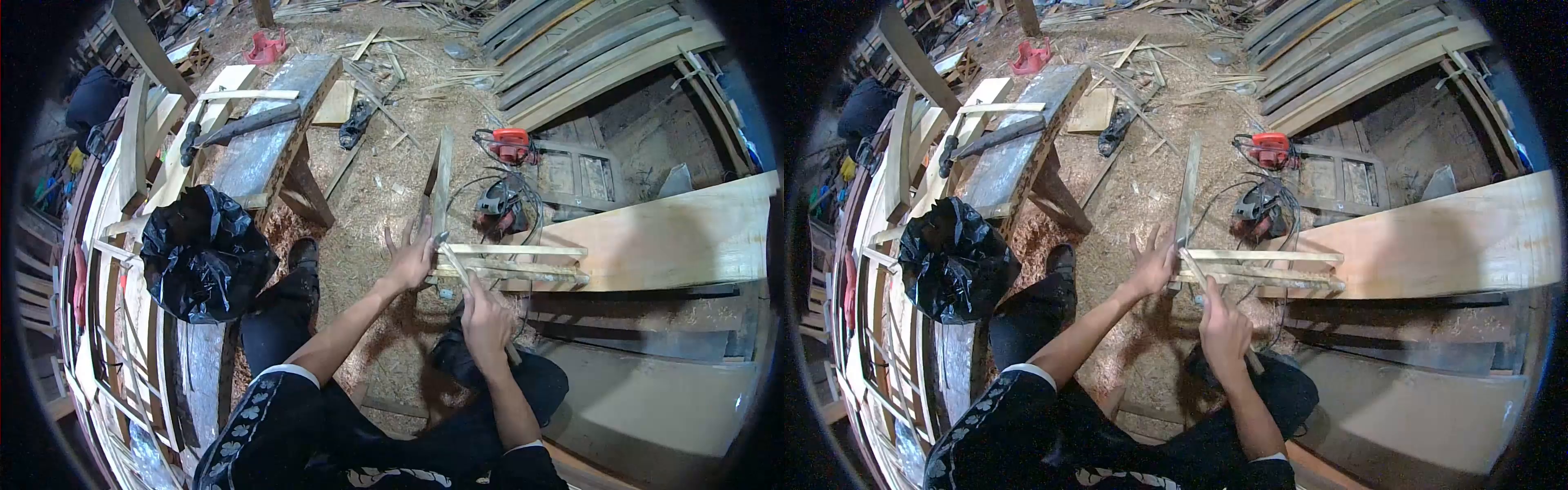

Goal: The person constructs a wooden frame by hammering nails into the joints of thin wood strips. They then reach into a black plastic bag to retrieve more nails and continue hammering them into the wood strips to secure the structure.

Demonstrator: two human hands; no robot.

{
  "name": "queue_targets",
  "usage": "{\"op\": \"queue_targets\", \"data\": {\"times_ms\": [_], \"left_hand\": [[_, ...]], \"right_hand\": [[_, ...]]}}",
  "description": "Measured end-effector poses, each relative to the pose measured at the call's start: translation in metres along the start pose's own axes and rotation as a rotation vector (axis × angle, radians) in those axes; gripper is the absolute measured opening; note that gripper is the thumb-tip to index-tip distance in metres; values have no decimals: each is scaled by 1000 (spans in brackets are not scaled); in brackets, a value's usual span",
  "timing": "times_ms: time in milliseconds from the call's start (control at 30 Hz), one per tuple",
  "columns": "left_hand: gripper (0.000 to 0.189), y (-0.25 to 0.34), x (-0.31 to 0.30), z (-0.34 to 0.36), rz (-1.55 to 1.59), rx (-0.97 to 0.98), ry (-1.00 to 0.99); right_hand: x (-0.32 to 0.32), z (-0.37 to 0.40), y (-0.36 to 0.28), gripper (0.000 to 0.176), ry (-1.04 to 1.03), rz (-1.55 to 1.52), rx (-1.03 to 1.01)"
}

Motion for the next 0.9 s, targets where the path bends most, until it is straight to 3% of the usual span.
{"op": "queue_targets", "data": {"times_ms": [100,233,300,433,467,567,600,700,733,900], "left_hand": [[61,-7,4,-1,-2,25,67],[61,0,1,0,27,-3,13],[62,0,-3,0,30,11,54],[60,-1,0,0,42,-11,21],[60,-6,4,-3,-1,-8,12],[61,-16,13,-5,42,43,99],[61,-10,7,-5,18,11,49],[62,-4,0,-2,20,-18,-46],[63,-6,5,-2,40,19,59],[61,-3,0,-3,-19,-43,-52]], "right_hand": [[-10,-1,-6,40,175,-106,-11],[-11,1,-2,39,111,-68,31],[-6,-1,1,39,84,17,-51],[-13,-1,-8,40,155,-60,23],[-7,1,-3,39,-4,50,21],[-4,1,-1,41,81,-11,-49],[-5,0,-5,41,232,-72,-52],[-7,3,-5,40,99,-66,43],[4,3,1,39,-3,28,17],[-1,-1,-1,39,177,-95,5]]}}
Point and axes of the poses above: each hand's wrist, its own z-axis away from the middle knuckle, its own x-axis out of the palm, y = z × x, the point moved 2 cm from there along -z, towards the middle knuckle, and after that the axes turned 6 degrees about z, right-handed, at the moved point
